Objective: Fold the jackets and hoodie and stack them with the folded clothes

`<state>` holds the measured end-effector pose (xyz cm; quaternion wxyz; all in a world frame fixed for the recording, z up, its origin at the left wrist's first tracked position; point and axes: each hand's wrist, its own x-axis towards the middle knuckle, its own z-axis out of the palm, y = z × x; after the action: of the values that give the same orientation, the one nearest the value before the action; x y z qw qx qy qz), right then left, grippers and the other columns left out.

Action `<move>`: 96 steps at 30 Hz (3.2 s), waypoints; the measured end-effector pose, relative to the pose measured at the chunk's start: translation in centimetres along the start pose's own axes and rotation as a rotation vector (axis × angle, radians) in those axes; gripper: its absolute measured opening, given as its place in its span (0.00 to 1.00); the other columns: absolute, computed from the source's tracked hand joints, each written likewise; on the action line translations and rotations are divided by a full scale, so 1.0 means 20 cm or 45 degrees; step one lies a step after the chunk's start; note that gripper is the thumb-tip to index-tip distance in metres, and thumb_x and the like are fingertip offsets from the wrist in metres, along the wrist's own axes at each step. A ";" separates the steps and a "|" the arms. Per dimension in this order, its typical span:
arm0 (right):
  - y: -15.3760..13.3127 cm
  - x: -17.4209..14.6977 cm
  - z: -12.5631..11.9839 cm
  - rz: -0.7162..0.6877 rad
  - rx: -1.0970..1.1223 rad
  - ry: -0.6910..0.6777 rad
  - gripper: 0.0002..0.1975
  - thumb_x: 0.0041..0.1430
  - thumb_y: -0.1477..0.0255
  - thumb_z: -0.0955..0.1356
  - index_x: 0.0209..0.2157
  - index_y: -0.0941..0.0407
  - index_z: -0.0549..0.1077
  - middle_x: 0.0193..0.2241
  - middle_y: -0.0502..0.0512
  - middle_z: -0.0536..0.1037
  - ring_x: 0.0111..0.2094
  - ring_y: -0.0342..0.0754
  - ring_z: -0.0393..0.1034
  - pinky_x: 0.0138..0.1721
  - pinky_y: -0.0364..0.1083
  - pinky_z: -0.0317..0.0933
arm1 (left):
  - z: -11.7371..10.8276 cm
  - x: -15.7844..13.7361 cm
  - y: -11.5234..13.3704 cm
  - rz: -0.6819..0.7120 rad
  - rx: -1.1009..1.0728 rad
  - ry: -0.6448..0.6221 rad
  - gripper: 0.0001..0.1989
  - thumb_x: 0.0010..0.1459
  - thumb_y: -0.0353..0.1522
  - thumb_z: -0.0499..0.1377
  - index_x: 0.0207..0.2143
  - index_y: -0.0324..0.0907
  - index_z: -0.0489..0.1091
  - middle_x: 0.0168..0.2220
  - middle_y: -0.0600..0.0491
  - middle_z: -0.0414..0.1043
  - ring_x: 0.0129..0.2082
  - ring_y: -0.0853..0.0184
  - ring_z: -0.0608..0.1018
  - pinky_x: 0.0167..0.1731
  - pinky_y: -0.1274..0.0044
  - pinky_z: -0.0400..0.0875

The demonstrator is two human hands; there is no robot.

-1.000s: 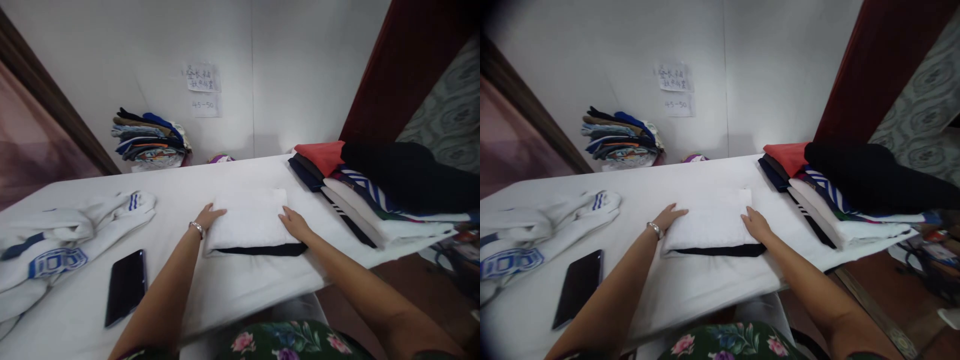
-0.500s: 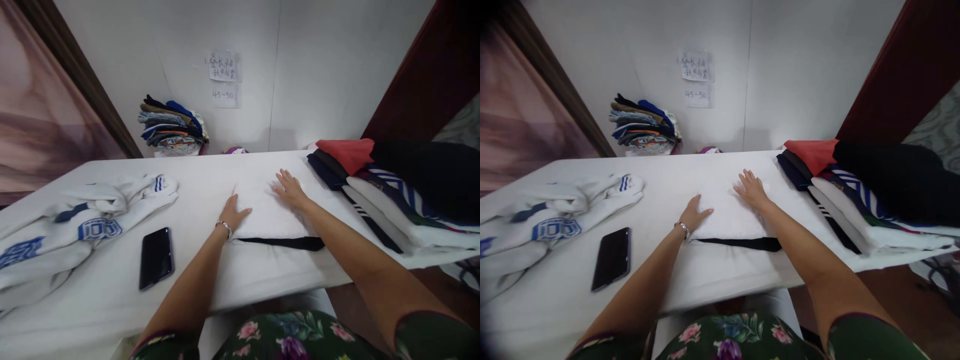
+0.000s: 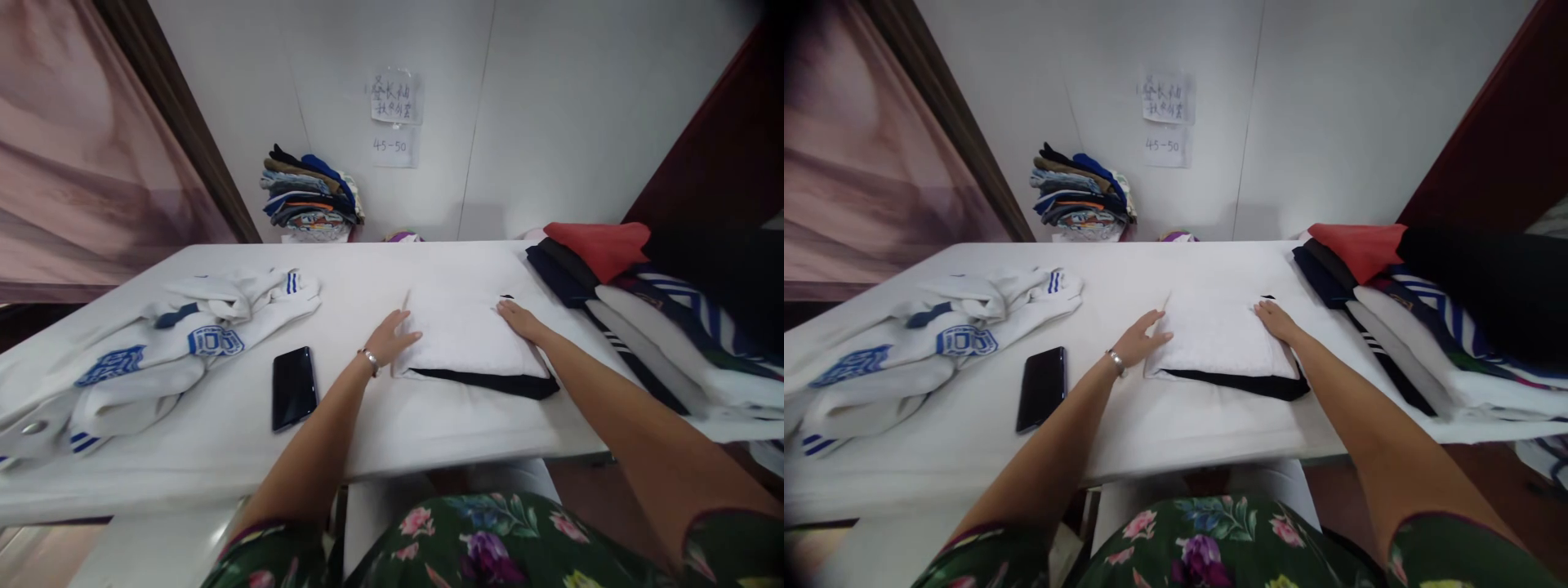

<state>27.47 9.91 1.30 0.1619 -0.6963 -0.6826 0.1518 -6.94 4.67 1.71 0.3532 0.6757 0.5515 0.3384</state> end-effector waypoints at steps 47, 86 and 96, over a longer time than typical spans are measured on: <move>0.05 -0.73 -0.05 -0.591 0.207 0.127 0.24 0.56 0.77 0.60 0.53 0.47 0.70 0.58 0.50 0.66 0.61 0.53 0.57 0.62 0.63 0.45 | 0.25 0.19 0.14 0.305 0.761 -0.070 0.32 0.57 0.48 0.53 0.61 0.45 0.56 0.66 0.45 0.48 0.66 0.52 0.48 0.61 0.56 0.42; 0.19 0.32 0.11 0.060 0.034 0.160 0.21 0.64 0.65 0.55 0.43 0.56 0.76 0.48 0.57 0.76 0.52 0.51 0.66 0.53 0.47 0.57 | 0.25 0.66 0.12 -0.156 0.793 -0.329 0.37 0.56 0.54 0.41 0.59 0.39 0.59 0.66 0.44 0.49 0.66 0.56 0.50 0.59 0.64 0.51; 0.27 -0.12 0.08 0.072 0.480 0.086 0.29 0.60 0.54 0.61 0.59 0.53 0.64 0.63 0.52 0.57 0.64 0.50 0.48 0.65 0.50 0.40 | 0.26 0.67 0.11 -0.167 0.777 -0.307 0.38 0.56 0.54 0.43 0.61 0.40 0.57 0.66 0.46 0.48 0.65 0.57 0.51 0.61 0.65 0.49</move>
<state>31.50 7.40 -2.57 0.3079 -0.6772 -0.6164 0.2581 0.73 17.06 1.92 0.2185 0.7485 0.6240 0.0518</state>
